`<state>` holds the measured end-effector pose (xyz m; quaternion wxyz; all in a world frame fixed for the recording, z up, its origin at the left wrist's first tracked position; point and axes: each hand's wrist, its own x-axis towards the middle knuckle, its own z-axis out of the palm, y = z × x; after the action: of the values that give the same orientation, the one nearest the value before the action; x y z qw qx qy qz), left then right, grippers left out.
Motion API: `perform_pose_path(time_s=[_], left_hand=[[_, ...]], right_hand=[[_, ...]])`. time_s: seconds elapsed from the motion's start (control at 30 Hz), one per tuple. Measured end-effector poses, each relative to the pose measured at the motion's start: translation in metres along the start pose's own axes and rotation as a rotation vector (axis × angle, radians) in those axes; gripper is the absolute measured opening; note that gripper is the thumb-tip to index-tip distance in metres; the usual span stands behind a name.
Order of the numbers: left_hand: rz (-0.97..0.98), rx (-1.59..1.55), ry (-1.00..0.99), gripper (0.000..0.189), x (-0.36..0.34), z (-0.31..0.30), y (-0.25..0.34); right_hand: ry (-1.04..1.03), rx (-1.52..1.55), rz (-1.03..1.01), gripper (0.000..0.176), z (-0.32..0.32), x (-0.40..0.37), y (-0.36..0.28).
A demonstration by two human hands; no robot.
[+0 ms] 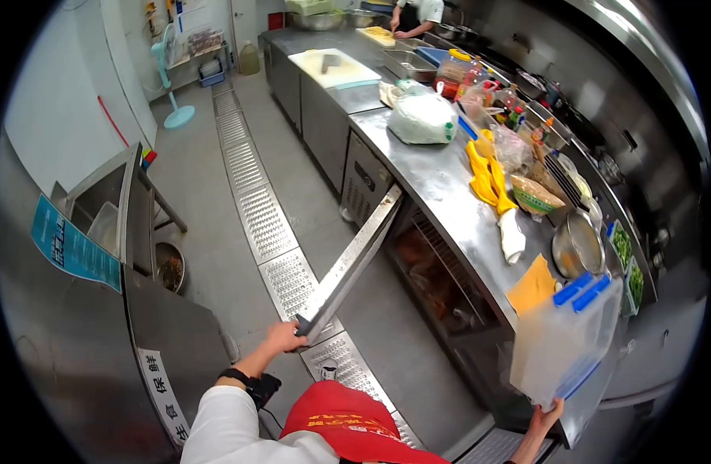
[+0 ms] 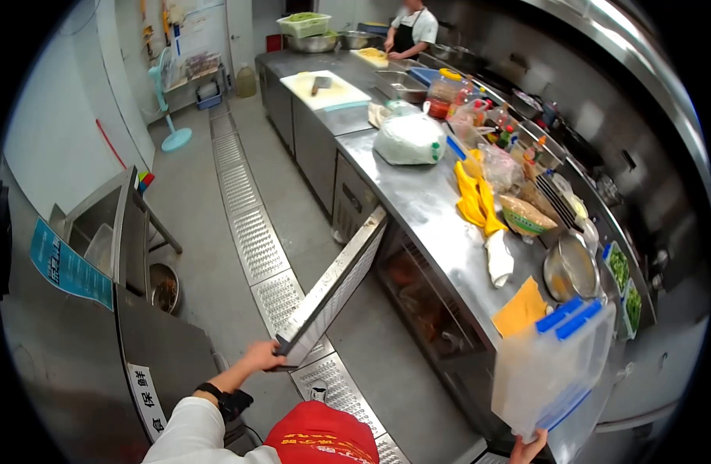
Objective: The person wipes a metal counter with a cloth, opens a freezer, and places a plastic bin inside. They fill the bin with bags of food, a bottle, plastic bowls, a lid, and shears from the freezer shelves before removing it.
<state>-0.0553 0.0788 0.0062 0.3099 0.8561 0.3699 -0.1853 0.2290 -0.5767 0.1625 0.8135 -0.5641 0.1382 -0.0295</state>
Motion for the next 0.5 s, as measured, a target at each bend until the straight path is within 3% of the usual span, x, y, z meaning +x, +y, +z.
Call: perform_pose_path(time_s=[0.07, 0.13, 0.2, 0.23, 0.3, 0.47, 0.5], left_hand=[[0.034, -0.134, -0.062, 0.063, -0.015, 0.022, 0.034], [0.212, -0.323, 0.029, 0.065, -0.03, 0.053, 0.057], [0.279, -0.485, -0.088, 0.059, -0.031, 0.086, 0.057], [0.319, -0.43, -0.087, 0.058, -0.041, 0.082, 0.062], [0.366, -0.433, -0.031, 0.057, -0.05, 0.084, 0.054], [-0.056, -0.619, -0.027, 0.052, -0.051, 0.092, -0.051], [-0.144, -0.579, 0.058, 0.051, -0.059, 0.087, -0.071]], right_hand=[[-0.081, 0.003, 0.102, 0.05, 0.008, 0.0, 0.002], [-0.173, -0.01, 0.045, 0.044, -0.011, 0.022, 0.024], [-0.248, -0.026, 0.038, 0.031, 0.037, 0.005, 0.027], [-0.251, 0.03, 0.05, 0.043, 0.064, -0.007, 0.027], [-0.331, 0.059, 0.123, 0.049, 0.088, -0.009, 0.035], [-0.481, 0.059, 0.142, 0.057, 0.17, -0.019, 0.057], [-0.52, 0.064, 0.155, 0.059, 0.196, -0.025, 0.058]])
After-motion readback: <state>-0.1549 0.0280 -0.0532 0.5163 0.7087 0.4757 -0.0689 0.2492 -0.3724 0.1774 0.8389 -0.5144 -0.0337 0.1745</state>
